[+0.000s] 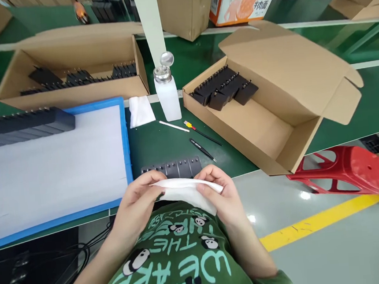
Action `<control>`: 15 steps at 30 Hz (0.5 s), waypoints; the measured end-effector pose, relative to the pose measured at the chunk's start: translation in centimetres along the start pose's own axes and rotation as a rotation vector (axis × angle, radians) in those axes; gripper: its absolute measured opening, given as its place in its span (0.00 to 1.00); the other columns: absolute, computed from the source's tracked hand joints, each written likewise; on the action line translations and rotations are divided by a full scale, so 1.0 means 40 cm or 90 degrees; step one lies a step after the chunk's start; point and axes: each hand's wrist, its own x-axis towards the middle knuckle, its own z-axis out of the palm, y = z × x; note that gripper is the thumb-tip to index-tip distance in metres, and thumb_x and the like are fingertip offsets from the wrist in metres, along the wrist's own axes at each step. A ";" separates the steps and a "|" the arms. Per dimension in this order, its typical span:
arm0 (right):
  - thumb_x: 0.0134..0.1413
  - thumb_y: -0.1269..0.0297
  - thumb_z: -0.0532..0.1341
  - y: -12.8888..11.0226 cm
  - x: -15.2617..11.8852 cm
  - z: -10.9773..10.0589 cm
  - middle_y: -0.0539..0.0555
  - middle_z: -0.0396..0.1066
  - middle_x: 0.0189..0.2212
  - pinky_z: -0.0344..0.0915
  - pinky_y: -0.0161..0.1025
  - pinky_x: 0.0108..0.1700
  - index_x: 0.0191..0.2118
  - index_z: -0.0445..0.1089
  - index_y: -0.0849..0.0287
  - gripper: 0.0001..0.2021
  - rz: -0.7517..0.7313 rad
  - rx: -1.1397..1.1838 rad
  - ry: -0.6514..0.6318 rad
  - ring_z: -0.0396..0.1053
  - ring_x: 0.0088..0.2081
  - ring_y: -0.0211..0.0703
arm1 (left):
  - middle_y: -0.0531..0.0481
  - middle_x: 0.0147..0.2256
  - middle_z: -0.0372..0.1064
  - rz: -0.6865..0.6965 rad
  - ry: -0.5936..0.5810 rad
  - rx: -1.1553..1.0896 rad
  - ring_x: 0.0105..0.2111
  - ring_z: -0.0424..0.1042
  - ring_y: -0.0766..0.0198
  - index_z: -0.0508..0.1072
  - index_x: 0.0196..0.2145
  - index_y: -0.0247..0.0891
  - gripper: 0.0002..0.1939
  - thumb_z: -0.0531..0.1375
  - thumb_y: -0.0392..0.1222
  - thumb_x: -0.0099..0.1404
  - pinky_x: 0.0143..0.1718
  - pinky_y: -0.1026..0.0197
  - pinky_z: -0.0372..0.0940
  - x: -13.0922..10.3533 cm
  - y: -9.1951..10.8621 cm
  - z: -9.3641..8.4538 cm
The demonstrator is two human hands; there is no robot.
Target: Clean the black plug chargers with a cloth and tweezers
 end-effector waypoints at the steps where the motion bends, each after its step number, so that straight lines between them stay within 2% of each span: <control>1: 0.56 0.56 0.66 0.000 0.001 0.007 0.50 0.73 0.30 0.62 0.32 0.23 0.35 0.68 0.55 0.10 -0.011 -0.002 0.019 0.67 0.25 0.37 | 0.53 0.25 0.68 0.032 0.025 0.025 0.24 0.70 0.67 0.69 0.30 0.38 0.10 0.54 0.37 0.70 0.24 0.67 0.65 0.000 0.001 0.003; 3: 0.56 0.61 0.66 0.001 0.005 0.020 0.50 0.73 0.31 0.63 0.31 0.26 0.35 0.69 0.55 0.06 -0.044 -0.009 0.057 0.68 0.27 0.37 | 0.50 0.29 0.71 0.124 0.093 0.084 0.29 0.73 0.65 0.70 0.32 0.38 0.08 0.55 0.36 0.70 0.29 0.64 0.69 -0.002 0.001 0.011; 5: 0.58 0.62 0.64 0.006 0.011 0.034 0.51 0.72 0.33 0.66 0.32 0.30 0.32 0.71 0.56 0.05 -0.087 -0.011 0.084 0.70 0.31 0.37 | 0.47 0.35 0.75 0.252 0.147 0.144 0.36 0.75 0.60 0.73 0.35 0.40 0.04 0.58 0.33 0.66 0.37 0.58 0.72 -0.004 -0.003 0.018; 8: 0.59 0.58 0.64 0.018 0.019 0.058 0.55 0.75 0.41 0.73 0.38 0.39 0.34 0.76 0.56 0.08 -0.152 0.006 0.081 0.75 0.40 0.44 | 0.47 0.38 0.78 0.432 0.158 0.226 0.39 0.76 0.58 0.76 0.40 0.42 0.12 0.61 0.29 0.61 0.43 0.55 0.73 -0.003 -0.009 0.030; 10: 0.57 0.54 0.66 0.026 0.021 0.075 0.58 0.77 0.47 0.75 0.44 0.46 0.43 0.78 0.53 0.12 -0.194 0.016 0.071 0.77 0.46 0.49 | 0.46 0.37 0.78 0.492 0.157 0.271 0.38 0.76 0.58 0.77 0.43 0.41 0.16 0.61 0.26 0.60 0.41 0.55 0.73 0.002 -0.006 0.036; 12: 0.56 0.55 0.67 0.032 0.024 0.089 0.59 0.77 0.49 0.76 0.46 0.48 0.48 0.77 0.52 0.15 -0.228 0.010 0.071 0.78 0.48 0.51 | 0.43 0.38 0.78 0.519 0.164 0.301 0.39 0.76 0.55 0.76 0.44 0.37 0.15 0.60 0.26 0.60 0.41 0.53 0.73 0.006 0.001 0.038; 15: 0.57 0.60 0.67 0.024 0.044 0.094 0.58 0.79 0.45 0.78 0.45 0.44 0.42 0.78 0.54 0.08 -0.274 -0.028 0.076 0.80 0.44 0.50 | 0.39 0.41 0.77 0.546 0.166 0.312 0.41 0.76 0.53 0.76 0.44 0.36 0.14 0.59 0.28 0.61 0.42 0.50 0.74 0.000 0.005 0.026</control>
